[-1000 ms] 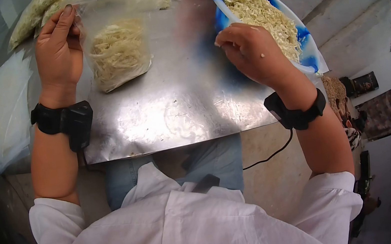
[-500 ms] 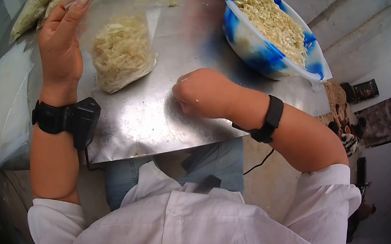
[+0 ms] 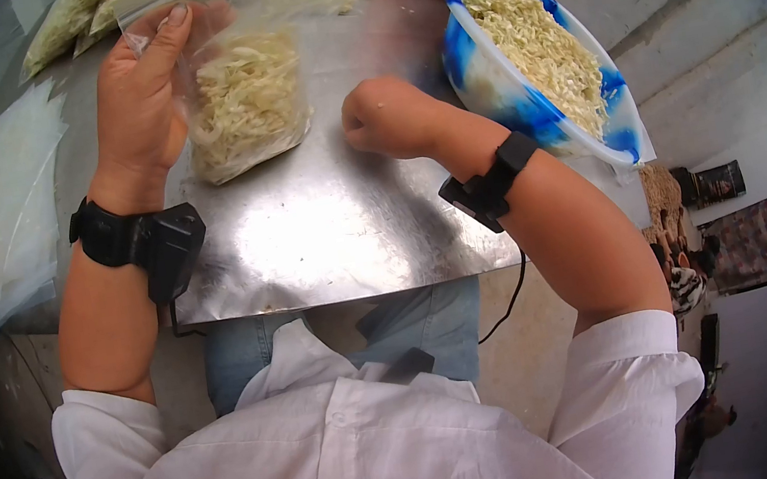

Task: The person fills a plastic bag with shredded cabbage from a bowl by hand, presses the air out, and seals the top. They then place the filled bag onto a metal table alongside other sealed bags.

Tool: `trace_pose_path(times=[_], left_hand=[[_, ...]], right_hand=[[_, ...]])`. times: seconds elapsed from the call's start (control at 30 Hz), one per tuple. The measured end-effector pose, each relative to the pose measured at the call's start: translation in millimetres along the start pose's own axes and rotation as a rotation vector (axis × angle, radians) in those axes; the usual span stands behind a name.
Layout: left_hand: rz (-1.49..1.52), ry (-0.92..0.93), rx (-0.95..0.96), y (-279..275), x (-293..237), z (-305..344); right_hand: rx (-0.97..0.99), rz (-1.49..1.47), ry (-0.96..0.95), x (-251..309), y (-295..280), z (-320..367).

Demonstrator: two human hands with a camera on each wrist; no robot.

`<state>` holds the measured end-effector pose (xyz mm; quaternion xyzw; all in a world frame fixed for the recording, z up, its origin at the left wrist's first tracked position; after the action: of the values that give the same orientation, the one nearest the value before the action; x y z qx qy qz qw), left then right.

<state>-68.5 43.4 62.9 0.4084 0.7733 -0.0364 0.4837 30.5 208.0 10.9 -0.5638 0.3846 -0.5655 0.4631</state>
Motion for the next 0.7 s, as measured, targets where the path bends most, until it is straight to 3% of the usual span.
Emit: trace_pose_path(times=[0.23, 0.4, 0.6, 0.67, 0.7], left_hand=[[0.308, -0.073, 0.034, 2.5, 8.6, -0.5], [0.316, -0.042, 0.03, 4.4, 9.5, 1.3], [0.361, 0.0, -0.054, 5.3, 11.1, 3.4], [0.387, 0.014, -0.087, 10.4, 10.0, 4.6], [0.4, 0.013, -0.109, 13.3, 9.6, 5.6]], right_hand=[[0.053, 0.128, 0.009, 2.1, 6.8, -5.7], [0.027, 0.072, 0.031, 5.6, -15.0, 16.7], [-0.341, -0.022, 0.194, 0.0, -117.8, 80.3], [-0.509, -0.051, 0.195, -33.5, -151.3, 102.0], [-0.507, -0.026, 0.325, -46.3, -164.3, 112.7]])
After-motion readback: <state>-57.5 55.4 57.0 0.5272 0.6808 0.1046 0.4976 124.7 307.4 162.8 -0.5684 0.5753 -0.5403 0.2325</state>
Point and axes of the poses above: each hand's wrist, its own z-axis away from the middle knuckle, its own y-axis out of the palm, x = y × z, the point moved 8 cm from there along -z, towards the middle knuckle, and after that the axes turned 3 degrees about y, right-handed, at the moved point
